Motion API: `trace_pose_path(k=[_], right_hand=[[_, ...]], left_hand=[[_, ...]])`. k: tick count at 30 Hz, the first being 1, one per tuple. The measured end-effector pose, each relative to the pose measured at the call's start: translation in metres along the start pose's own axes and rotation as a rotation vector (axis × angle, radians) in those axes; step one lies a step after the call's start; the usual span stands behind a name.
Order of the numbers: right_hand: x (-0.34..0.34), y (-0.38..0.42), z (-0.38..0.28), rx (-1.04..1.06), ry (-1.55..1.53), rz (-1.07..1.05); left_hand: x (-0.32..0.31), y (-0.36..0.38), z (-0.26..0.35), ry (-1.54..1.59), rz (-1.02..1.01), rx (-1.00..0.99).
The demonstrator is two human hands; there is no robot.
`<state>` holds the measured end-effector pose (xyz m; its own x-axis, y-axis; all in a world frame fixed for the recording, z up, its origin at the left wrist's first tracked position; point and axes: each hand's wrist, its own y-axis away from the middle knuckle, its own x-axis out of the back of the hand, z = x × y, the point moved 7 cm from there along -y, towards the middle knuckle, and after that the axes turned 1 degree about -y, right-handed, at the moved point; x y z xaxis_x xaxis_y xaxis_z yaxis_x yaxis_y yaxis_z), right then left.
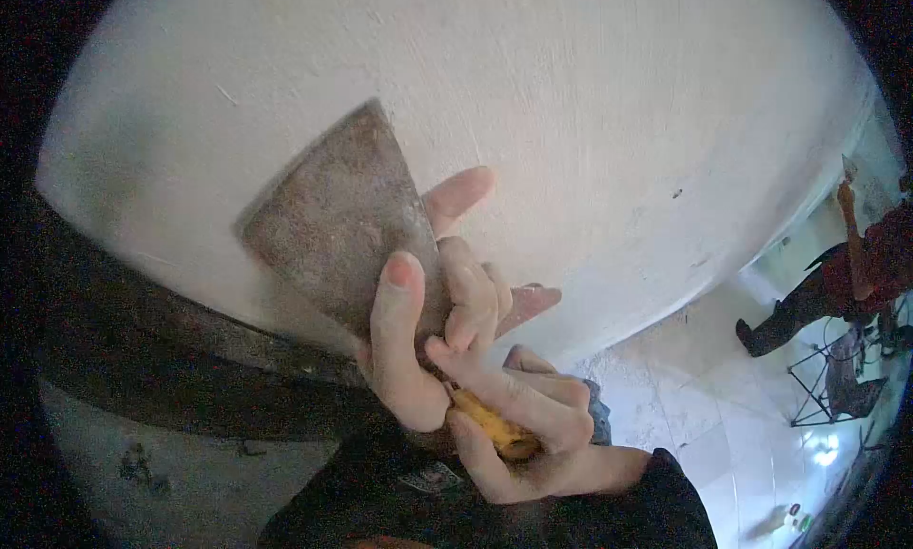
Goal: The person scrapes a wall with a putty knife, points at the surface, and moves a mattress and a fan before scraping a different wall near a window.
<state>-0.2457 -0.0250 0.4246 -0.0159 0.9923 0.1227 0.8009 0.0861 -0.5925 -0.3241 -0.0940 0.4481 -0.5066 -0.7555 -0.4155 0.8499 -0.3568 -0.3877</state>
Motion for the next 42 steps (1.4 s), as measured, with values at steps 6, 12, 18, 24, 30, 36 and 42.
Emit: trace_pose_path(k=[6, 12, 18, 24, 30, 36, 42], right_hand=[[0.002, 0.001, -0.001, 0.099, -0.009, 0.114], [0.006, 0.003, 0.006, -0.095, -0.014, -0.015], [0.006, 0.004, 0.001, -0.185, 0.018, -0.006], [-0.008, 0.008, -0.002, -0.021, -0.124, 0.16], [-0.021, 0.0, 0.0, 0.04, -0.112, 0.193], [-0.022, 0.021, 0.007, 0.104, 0.094, 0.157], [-0.021, 0.032, 0.007, 0.118, 0.242, 0.216]], left_hand=[[0.0, 0.003, -0.007, -0.002, -0.056, -0.074], [-0.001, 0.001, -0.008, -0.064, 0.026, -0.052], [0.005, 0.01, -0.018, -0.068, 0.088, 0.034], [-0.009, 0.013, 0.004, 0.001, 0.229, 0.143], [0.02, 0.01, 0.006, -0.052, 0.299, 0.212], [0.016, 0.021, 0.001, -0.112, 0.249, 0.151], [0.026, 0.023, -0.006, -0.178, 0.244, 0.304]])
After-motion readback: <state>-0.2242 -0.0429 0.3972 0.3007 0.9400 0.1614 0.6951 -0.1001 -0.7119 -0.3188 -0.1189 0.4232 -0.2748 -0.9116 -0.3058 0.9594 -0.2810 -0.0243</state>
